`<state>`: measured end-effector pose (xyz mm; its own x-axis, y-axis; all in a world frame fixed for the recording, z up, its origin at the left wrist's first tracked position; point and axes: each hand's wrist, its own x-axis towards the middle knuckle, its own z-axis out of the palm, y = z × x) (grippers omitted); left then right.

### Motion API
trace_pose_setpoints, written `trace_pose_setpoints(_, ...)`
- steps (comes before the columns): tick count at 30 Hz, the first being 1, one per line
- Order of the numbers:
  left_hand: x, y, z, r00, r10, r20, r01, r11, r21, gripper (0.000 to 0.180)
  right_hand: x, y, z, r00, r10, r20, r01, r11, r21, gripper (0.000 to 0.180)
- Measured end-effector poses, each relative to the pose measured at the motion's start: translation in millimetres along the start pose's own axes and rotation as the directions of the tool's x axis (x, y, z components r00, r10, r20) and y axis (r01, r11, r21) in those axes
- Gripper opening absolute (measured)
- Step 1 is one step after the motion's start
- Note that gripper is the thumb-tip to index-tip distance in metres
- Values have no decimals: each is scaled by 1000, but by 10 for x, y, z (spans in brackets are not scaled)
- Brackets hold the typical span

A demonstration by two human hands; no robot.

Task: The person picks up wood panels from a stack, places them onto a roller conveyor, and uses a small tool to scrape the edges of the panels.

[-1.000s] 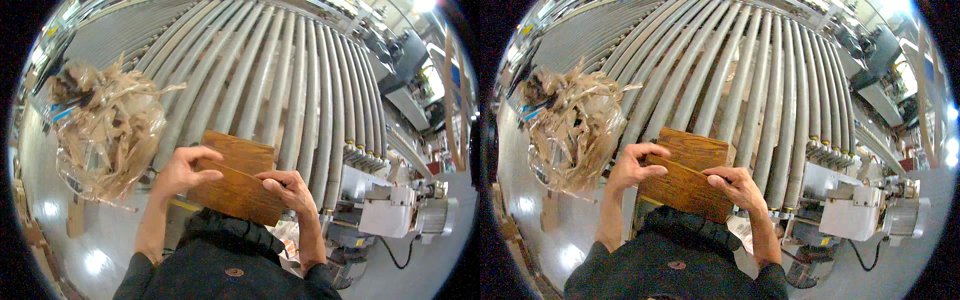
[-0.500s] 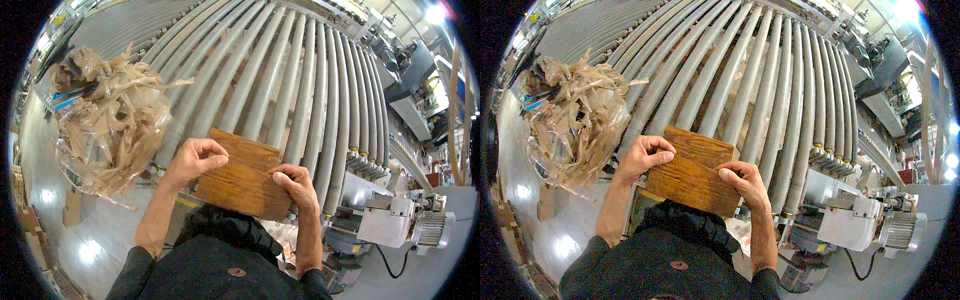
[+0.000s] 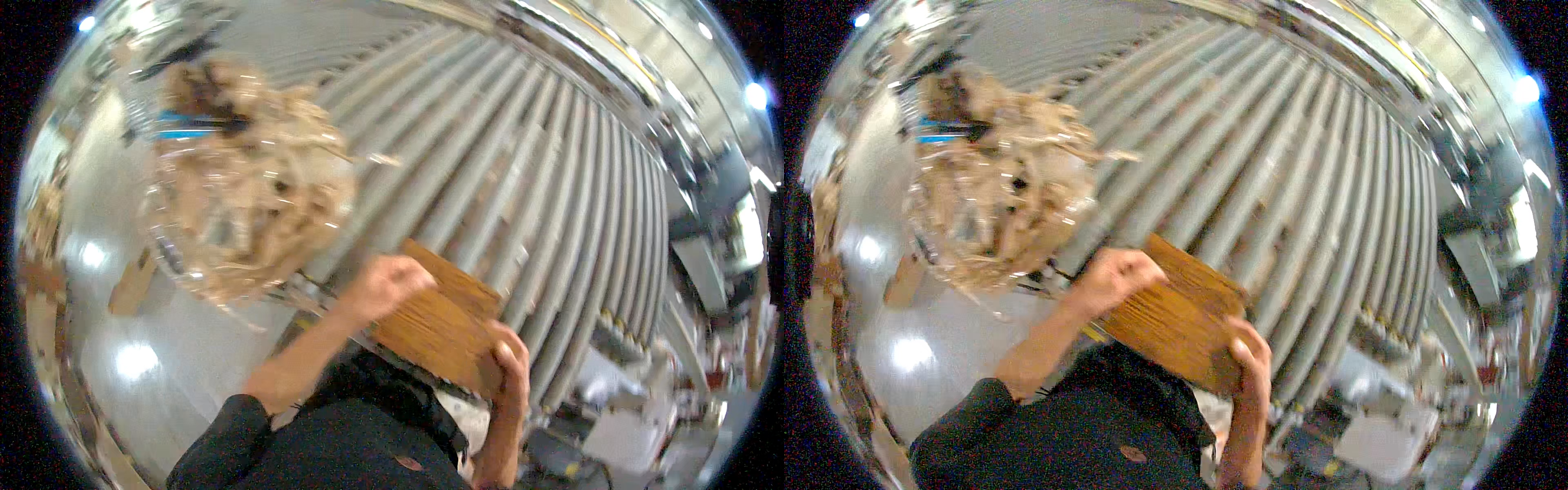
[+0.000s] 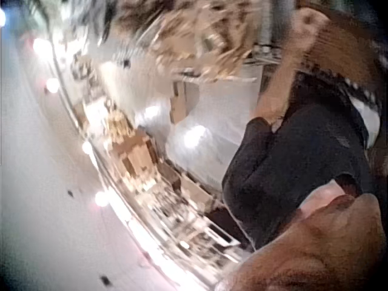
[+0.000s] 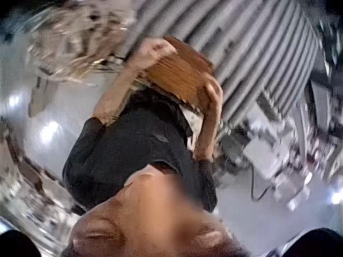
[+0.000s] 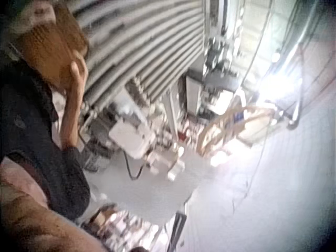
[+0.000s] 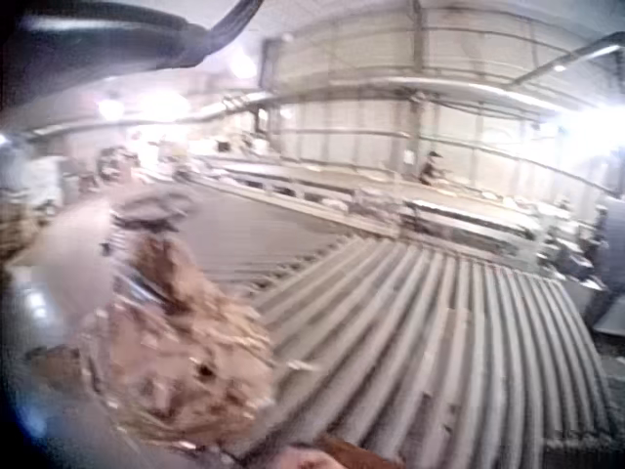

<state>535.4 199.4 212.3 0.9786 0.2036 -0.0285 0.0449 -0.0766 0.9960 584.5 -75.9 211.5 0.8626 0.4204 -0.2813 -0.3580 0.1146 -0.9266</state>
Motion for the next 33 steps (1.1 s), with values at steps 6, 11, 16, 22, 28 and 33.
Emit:
trace_pose_setpoints(6,-211,132,-52,998,5,61,1,995,-95,30,-149,157,-79,996,17,91,-29,990,139,61)
trace_pose_setpoints(11,-831,836,-183,954,259,-150,-195,917,347,21,-70,177,-101,993,-48,105,40,996,81,61)
trace_pose_setpoints(16,-865,1778,-1358,550,748,-372,10,440,898,25,-89,-45,-2,985,-163,-50,167,980,111,61)
trace_pose_setpoints(22,-562,1715,-2709,913,302,-274,282,18,959,44,14,-6,330,989,-130,74,109,966,235,60)
trace_pose_setpoints(28,-747,1515,-3170,892,328,-310,332,-11,943,34,-117,-15,368,992,-125,5,113,913,392,46)
trace_pose_setpoints(33,-965,1626,-1472,732,371,-572,341,528,778,29,-144,56,313,968,-195,-155,227,948,223,38)
